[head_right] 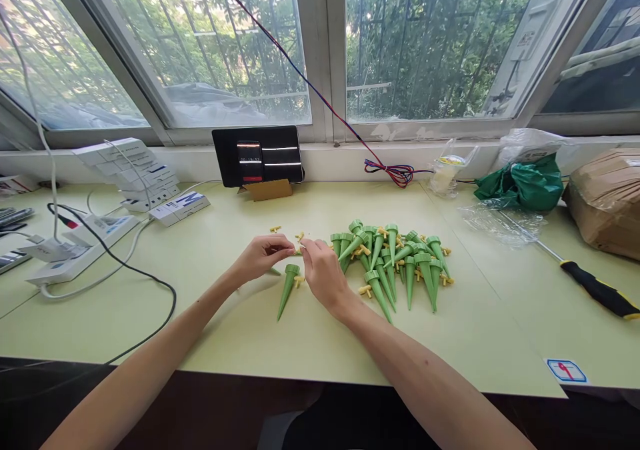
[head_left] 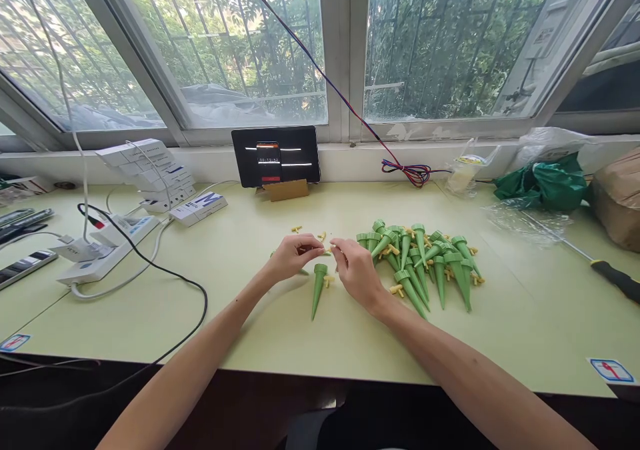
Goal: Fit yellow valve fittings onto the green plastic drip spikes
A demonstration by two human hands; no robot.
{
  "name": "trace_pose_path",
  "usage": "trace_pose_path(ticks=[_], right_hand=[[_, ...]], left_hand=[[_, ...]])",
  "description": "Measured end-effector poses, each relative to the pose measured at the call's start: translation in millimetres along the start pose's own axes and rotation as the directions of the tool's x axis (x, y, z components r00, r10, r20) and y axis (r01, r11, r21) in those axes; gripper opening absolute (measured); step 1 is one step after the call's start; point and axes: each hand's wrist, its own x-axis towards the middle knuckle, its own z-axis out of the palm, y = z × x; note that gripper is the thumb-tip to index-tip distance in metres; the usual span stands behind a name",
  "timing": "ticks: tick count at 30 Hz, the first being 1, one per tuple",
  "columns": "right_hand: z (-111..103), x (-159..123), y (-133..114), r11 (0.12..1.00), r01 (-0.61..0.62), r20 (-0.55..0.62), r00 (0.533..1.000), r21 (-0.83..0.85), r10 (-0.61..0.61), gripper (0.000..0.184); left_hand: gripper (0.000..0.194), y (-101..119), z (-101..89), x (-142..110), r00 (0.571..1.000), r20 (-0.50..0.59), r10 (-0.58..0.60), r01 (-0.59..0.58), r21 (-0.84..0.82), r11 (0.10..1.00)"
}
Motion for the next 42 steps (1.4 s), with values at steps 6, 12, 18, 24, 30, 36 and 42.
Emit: trace_pose_path(ticks=[6, 12, 18, 24, 30, 36, 42], right_hand=[[0.3, 0.5, -0.4, 0.998, 0.026, -0.001, 1.000, 0.054, -0.026, 0.021], [-0.2, 0.7, -1.4, 0.997, 0.031, -0.003, 1.000, 0.077, -0.031, 0.018], [-0.5, 1.0, -2.3, 0.998, 0.028, -0.010, 1.000, 0.057, -0.028, 0.019], [-1.2, 1.1, -4.1, 0.998, 0.041, -0.035, 0.999, 0.050, -0.039, 0.018], [-1.2, 1.4, -5.6, 0.999, 0.040, -0.052, 0.998, 0.029, -0.038, 0.017], [-0.5, 0.6, -6.0, 0.999, 0.038, -0.042, 0.998, 0.007, -0.038, 0.017], [0.2, -0.1, -4.3, 0.999, 0.032, -0.027, 0.999, 0.001, -0.032, 0.016]], left_hand=[[0.028, 1.5, 1.5, 0.4, 1.000, 0.003, 0.003, -0.003, -0.012, 1.000], [0.027, 2.0, 1.9, -0.6, 1.000, 0.012, -0.001, 0.001, -0.017, 1.000], [0.028, 0.9, 2.7, -1.3, 0.999, 0.022, -0.025, 0.025, 0.000, 1.000], [0.043, -2.7, 1.1, -1.7, 0.998, 0.055, 0.017, -0.017, 0.005, 1.000], [0.032, -1.8, -1.6, -4.0, 0.992, 0.121, 0.044, -0.066, 0.177, 0.982], [0.018, -0.1, -1.4, -4.8, 0.984, 0.163, 0.077, -0.119, 0.261, 0.958], [0.017, -0.3, -1.6, -4.8, 0.979, 0.188, 0.083, -0.129, 0.246, 0.961]])
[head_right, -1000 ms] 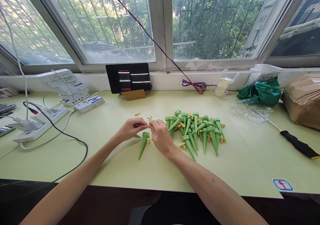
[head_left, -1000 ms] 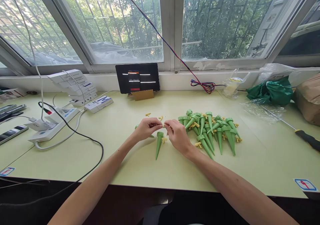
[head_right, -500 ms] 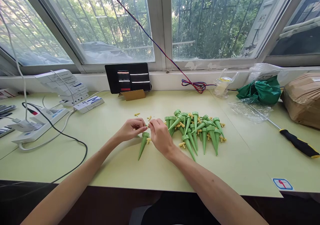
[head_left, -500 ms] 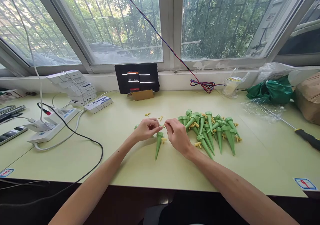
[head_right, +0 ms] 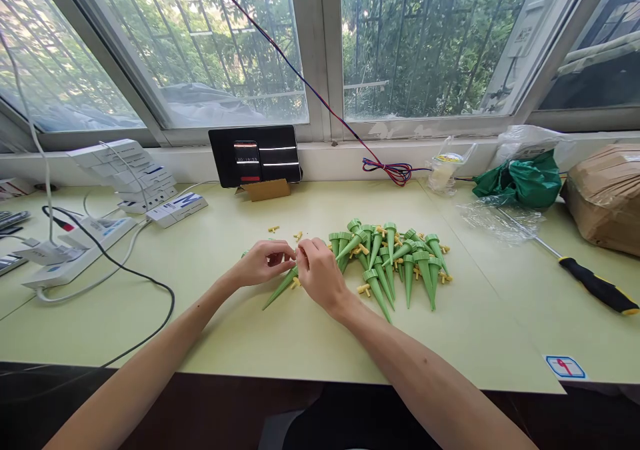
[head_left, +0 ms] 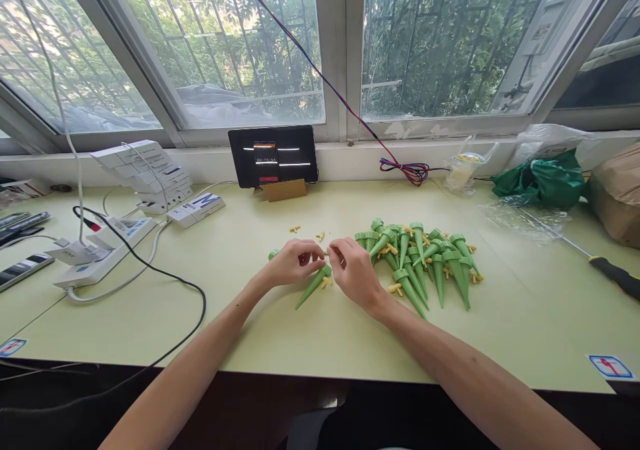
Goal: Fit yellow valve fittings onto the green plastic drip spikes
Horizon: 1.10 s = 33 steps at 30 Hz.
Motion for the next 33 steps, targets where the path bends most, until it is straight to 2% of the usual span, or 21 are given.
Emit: trace_pose_path(ticks=[15, 33], right_hand=[[0.3, -0.7, -1.1, 1.000, -0.012, 0.029, 1.000, 0.002, 0.012, 0.015], [1.4, -2.3, -4.1, 1.000, -0.011, 0.047, 0.999, 0.012, 0.010, 0.016]], left_hand=[[0.017, 2.5, 0.7, -0.7, 0.997, 0.074, -0.032, 0.035, -0.031, 0.999], [0.020, 1.5, 1.1, 1.2, 0.998, 0.057, -0.012, 0.015, -0.050, 0.999]])
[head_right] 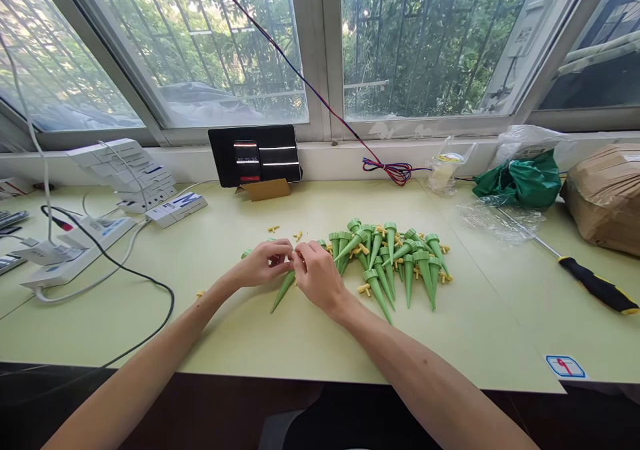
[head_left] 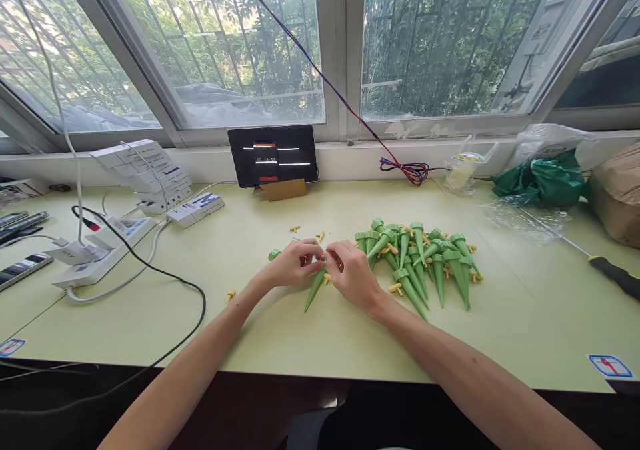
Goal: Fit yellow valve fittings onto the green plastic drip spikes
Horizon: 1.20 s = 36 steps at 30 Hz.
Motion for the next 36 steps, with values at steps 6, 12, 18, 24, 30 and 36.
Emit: trace_pose_path(ticks=[6, 12, 18, 24, 30, 36], right_hand=[[-0.9, 0.9, -0.5, 1.000, -0.001, 0.008, 1.000, 0.008, 0.001, 0.015], [-0.8, 1.1, -0.1, 1.000, 0.006, 0.006, 1.000, 0.012, -0.006, 0.015], [-0.7, 0.8, 0.2, 1.000, 0.011, 0.003, 1.000, 0.013, -0.011, 0.015], [-0.4, 0.8, -0.1, 1.000, 0.005, 0.008, 1.000, 0.010, -0.005, 0.015], [-0.1, 0.6, 0.4, 1.000, 0.004, 0.008, 1.000, 0.011, -0.004, 0.015], [0.1, -0.2, 0.7, 1.000, 0.003, 0.012, 1.000, 0.000, -0.003, 0.015]], left_hand=[[0.018, 2.1, -0.2, 0.2, 0.999, -0.048, -0.024, 0.022, -0.034, 0.999], [0.022, 3.9, -0.7, 0.6, 0.999, -0.037, -0.037, 0.035, -0.051, 0.998], [0.021, 2.4, -0.7, 0.5, 0.999, -0.026, -0.044, 0.043, -0.034, 0.998], [0.021, 3.0, -0.2, 0.1, 0.999, -0.023, -0.048, 0.048, -0.036, 0.998], [0.018, 5.7, -0.4, 0.6, 0.999, -0.028, -0.031, 0.031, -0.031, 0.999], [0.015, 8.2, -0.9, 0.9, 0.999, -0.022, -0.039, 0.038, -0.060, 0.997]])
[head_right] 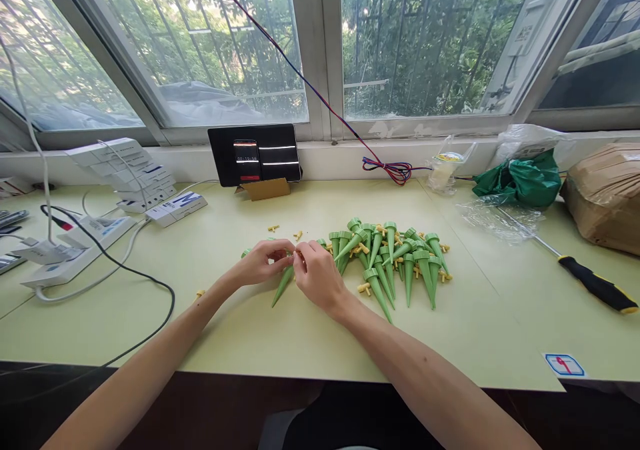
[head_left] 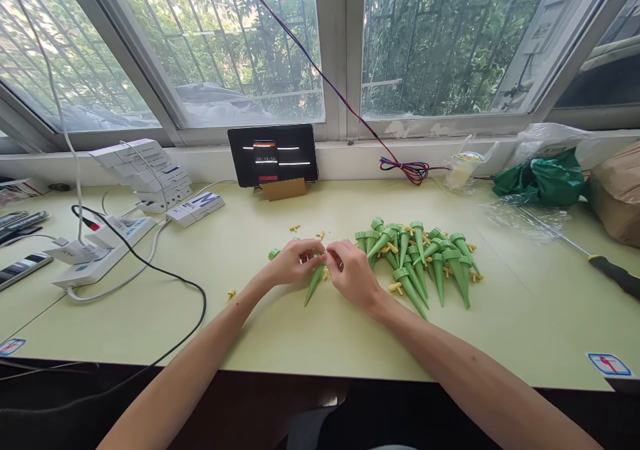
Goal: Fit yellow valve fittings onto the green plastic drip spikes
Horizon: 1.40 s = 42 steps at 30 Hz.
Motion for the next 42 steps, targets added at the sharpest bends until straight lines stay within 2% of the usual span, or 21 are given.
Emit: trace_pose_path(ticks=[15, 27, 34, 42], right_hand=[[-1, 1, -2, 1.000, -0.019, -0.009, 1.000, 0.011, 0.019, 0.015], [0, 2, 0, 1.000, -0.011, -0.032, 0.999, -0.001, 0.011, 0.014], [-1, 2, -2, 1.000, -0.009, -0.038, 0.999, -0.019, 0.008, 0.013], [-2, 2, -2, 1.000, -0.009, -0.047, 0.999, -0.017, 0.009, 0.015]], left_hand=[[0.016, -4, 0.3, 0, 0.999, -0.012, -0.037, 0.037, -0.051, 0.998], [0.023, -7, -2.9, -1, 0.986, -0.021, -0.164, 0.150, -0.304, 0.941], [0.024, 1, -7.0, 0, 0.987, -0.032, -0.160, 0.134, -0.401, 0.906], [0.025, -3, -9.7, -2, 0.990, -0.018, -0.138, 0.113, -0.472, 0.874]])
